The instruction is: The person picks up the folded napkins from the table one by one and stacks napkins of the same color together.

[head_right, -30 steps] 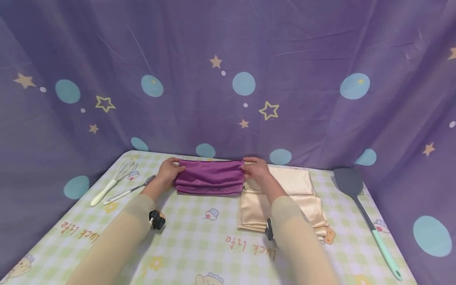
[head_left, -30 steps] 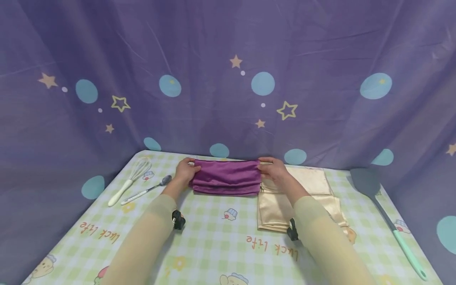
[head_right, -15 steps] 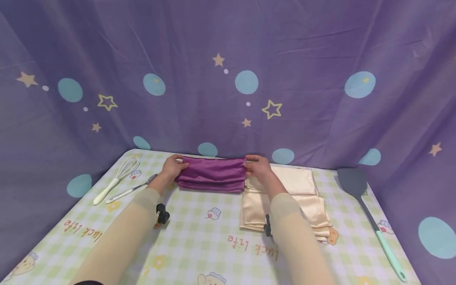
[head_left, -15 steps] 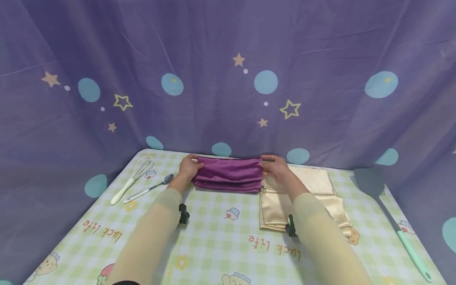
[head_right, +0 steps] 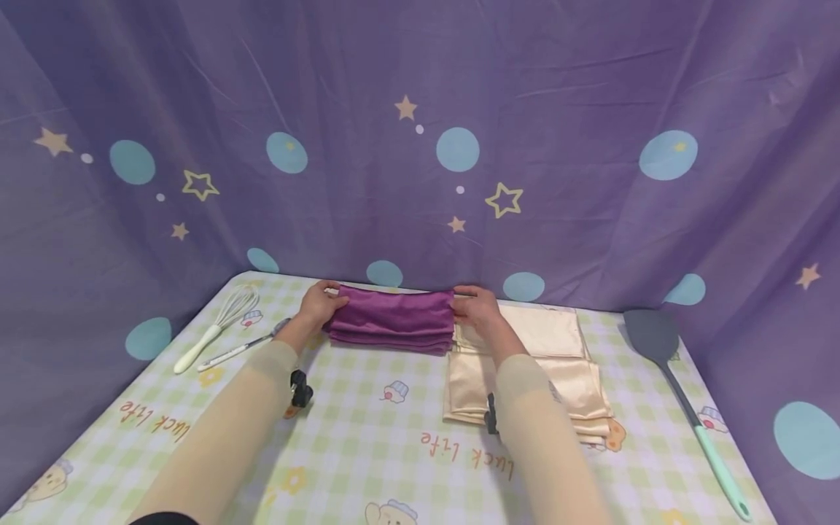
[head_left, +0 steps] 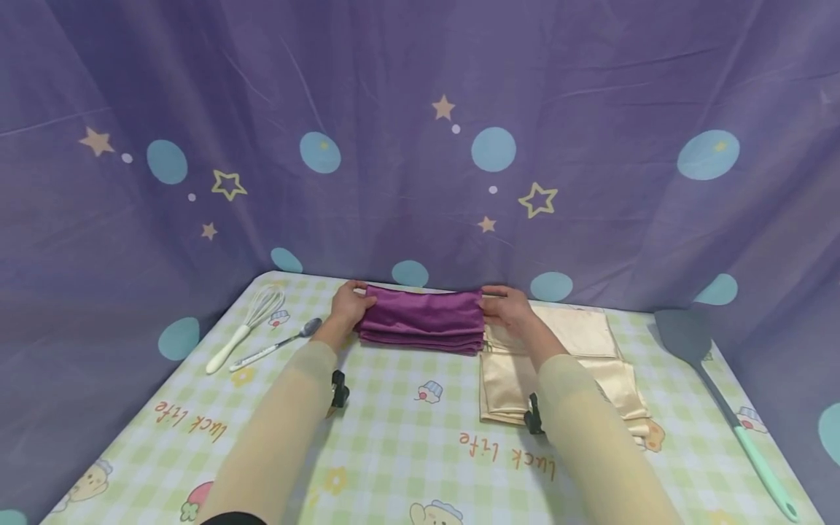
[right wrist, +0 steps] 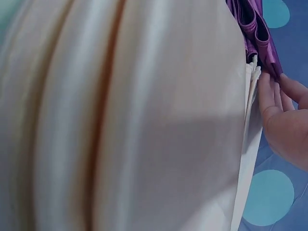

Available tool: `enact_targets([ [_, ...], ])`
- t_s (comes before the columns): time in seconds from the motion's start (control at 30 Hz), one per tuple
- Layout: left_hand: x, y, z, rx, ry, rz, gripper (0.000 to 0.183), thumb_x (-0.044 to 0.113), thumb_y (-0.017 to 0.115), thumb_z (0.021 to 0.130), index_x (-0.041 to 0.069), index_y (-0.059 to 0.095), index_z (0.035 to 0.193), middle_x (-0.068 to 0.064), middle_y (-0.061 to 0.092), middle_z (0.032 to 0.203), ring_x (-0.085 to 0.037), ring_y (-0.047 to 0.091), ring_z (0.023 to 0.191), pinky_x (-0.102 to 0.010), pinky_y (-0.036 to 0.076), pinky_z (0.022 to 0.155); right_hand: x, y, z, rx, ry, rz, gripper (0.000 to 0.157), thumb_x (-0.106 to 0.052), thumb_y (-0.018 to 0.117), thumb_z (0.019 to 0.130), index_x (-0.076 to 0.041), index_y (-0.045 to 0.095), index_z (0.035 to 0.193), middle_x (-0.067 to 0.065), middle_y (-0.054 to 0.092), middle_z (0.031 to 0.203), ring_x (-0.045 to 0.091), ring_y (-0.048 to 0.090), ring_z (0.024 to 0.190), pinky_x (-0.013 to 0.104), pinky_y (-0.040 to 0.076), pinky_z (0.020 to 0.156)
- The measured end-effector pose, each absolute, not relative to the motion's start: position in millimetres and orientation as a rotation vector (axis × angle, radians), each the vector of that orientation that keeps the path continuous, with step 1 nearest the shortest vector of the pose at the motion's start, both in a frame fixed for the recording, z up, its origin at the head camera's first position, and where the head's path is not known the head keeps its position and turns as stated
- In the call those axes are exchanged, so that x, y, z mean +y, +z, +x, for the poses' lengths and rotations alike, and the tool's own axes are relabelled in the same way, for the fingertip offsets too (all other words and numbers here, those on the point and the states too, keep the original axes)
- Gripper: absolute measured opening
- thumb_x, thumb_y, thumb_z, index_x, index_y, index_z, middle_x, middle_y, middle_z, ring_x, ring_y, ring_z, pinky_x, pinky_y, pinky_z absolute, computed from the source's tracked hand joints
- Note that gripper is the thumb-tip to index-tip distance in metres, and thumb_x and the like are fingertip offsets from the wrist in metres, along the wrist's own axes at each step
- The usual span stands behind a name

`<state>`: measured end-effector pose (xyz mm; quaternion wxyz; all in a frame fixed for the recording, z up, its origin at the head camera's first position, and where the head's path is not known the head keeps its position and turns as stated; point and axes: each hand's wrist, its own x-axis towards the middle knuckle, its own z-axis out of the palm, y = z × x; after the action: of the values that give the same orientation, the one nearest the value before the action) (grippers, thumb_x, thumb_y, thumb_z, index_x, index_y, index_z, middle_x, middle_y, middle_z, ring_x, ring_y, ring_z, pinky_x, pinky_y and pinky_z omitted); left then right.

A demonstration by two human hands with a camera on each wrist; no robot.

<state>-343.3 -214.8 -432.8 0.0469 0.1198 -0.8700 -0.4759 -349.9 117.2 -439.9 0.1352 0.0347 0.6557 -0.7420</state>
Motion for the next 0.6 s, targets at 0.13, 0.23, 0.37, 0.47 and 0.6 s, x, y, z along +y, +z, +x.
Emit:
enact_targets([
  [0.13, -214, -434, -343, -2.649, -1.408, 0.345, 0.038, 0.009, 0.071, 0.094, -0.002, 0.058, 0.128, -0.026, 0.067, 0.115, -0.035, 0.065, 0.101, -0.04, 0.051, 0.093, 122, -442, -351, 1.879, -2.164, 0.085, 0.054, 0.011, 0.058, 0.096, 0.01, 0.041, 0.147, 0.033, 0.063, 0.123, 0.025, 0.072, 0.09, 0.044, 0.055, 0.094],
  [0.23, -215, -435, -343, -2.641, -1.424, 0.351, 0.039, 0.009, 0.071, 0.094, -0.002, 0.057, 0.129, -0.026, 0.066, 0.117, -0.037, 0.064, 0.105, -0.042, 0.049, 0.098, 125, -442, -351, 1.875, -2.141, 0.066, 0.055, 0.011, 0.055, 0.098, 0.009, 0.038, 0.149, 0.033, 0.06, 0.127, 0.026, 0.071, 0.096, 0.045, 0.053, 0.098],
  [0.37, -216, -435, -342, -2.627, -1.445, 0.33, 0.039, 0.01, 0.071, 0.094, -0.003, 0.057, 0.128, -0.027, 0.066, 0.118, -0.038, 0.064, 0.106, -0.042, 0.05, 0.097, 131, -441, -349, 1.892, -2.089, 0.033, 0.056, 0.009, 0.053, 0.1, 0.008, 0.034, 0.152, 0.033, 0.05, 0.14, 0.032, 0.067, 0.11, 0.046, 0.049, 0.103],
  [0.47, -218, -435, -341, -2.608, -1.463, 0.312, 0.038, 0.011, 0.07, 0.095, -0.004, 0.057, 0.128, -0.027, 0.067, 0.116, -0.037, 0.064, 0.103, -0.04, 0.05, 0.093, 135, -440, -348, 1.912, -2.068, 0.025, 0.055, 0.007, 0.053, 0.1, 0.008, 0.034, 0.152, 0.033, 0.048, 0.143, 0.035, 0.064, 0.116, 0.046, 0.048, 0.104],
  [0.6, -222, -436, -341, -2.567, -1.517, 0.321, 0.038, 0.012, 0.068, 0.096, -0.003, 0.057, 0.129, -0.027, 0.067, 0.118, -0.033, 0.064, 0.102, -0.036, 0.05, 0.09, 140, -438, -347, 1.911, -2.066, 0.018, 0.055, 0.005, 0.054, 0.101, 0.007, 0.034, 0.152, 0.033, 0.048, 0.143, 0.037, 0.061, 0.121, 0.047, 0.049, 0.104],
])
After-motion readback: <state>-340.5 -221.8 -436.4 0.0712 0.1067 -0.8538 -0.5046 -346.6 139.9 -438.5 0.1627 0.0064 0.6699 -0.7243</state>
